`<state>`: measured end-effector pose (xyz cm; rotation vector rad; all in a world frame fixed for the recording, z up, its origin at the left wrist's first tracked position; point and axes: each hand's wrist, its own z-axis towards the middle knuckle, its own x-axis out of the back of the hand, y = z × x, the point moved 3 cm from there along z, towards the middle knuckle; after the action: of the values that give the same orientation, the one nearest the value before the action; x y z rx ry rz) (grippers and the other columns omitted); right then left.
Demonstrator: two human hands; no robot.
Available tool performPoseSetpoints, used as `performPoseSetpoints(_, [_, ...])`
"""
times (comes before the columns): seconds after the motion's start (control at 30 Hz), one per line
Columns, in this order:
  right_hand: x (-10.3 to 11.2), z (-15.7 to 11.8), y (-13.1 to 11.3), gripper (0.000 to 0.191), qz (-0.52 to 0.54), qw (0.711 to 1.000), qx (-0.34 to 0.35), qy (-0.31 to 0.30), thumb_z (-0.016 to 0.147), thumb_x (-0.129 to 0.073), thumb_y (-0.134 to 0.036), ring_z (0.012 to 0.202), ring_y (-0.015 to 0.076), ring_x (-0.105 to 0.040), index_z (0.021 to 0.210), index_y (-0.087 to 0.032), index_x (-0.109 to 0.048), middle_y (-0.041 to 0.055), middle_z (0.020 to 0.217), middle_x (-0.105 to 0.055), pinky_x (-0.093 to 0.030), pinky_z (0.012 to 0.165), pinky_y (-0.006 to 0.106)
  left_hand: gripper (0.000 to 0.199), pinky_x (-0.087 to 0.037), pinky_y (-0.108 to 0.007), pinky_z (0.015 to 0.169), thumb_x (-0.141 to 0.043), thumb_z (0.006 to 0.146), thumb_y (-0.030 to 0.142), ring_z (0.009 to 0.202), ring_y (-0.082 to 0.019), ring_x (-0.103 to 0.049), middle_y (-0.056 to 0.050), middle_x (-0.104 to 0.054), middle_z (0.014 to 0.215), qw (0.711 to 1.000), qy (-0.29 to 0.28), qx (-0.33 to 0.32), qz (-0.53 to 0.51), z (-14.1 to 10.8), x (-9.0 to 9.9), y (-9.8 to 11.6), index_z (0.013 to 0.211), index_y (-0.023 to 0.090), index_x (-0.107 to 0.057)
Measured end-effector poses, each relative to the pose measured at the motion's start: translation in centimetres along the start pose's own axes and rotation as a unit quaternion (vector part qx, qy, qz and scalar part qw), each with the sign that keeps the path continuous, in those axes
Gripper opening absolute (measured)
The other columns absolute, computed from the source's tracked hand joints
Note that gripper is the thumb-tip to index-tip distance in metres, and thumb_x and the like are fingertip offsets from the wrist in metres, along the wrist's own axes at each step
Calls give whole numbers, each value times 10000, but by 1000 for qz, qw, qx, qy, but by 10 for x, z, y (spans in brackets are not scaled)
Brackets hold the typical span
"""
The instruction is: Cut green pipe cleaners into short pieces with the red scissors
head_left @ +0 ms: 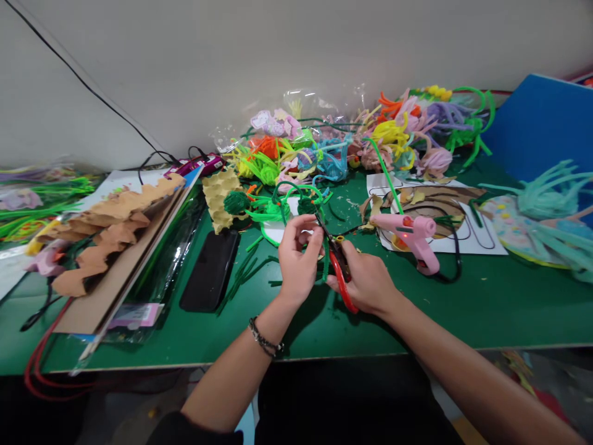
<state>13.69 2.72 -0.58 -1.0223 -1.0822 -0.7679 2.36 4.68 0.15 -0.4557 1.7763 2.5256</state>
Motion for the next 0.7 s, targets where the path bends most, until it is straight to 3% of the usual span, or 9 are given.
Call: performPoseSetpoints(0.7, [-1,0,0,414,-17,1000,-6,-15,764,-355,-506,528,226,-590,918,-131,-441,59,579,-622,-226,462,239,235,-392,-113,425,-646,681,335,504,-28,-456,33,-527,681,999,-19,11,-30,-1,-1,-1,847,194,-557])
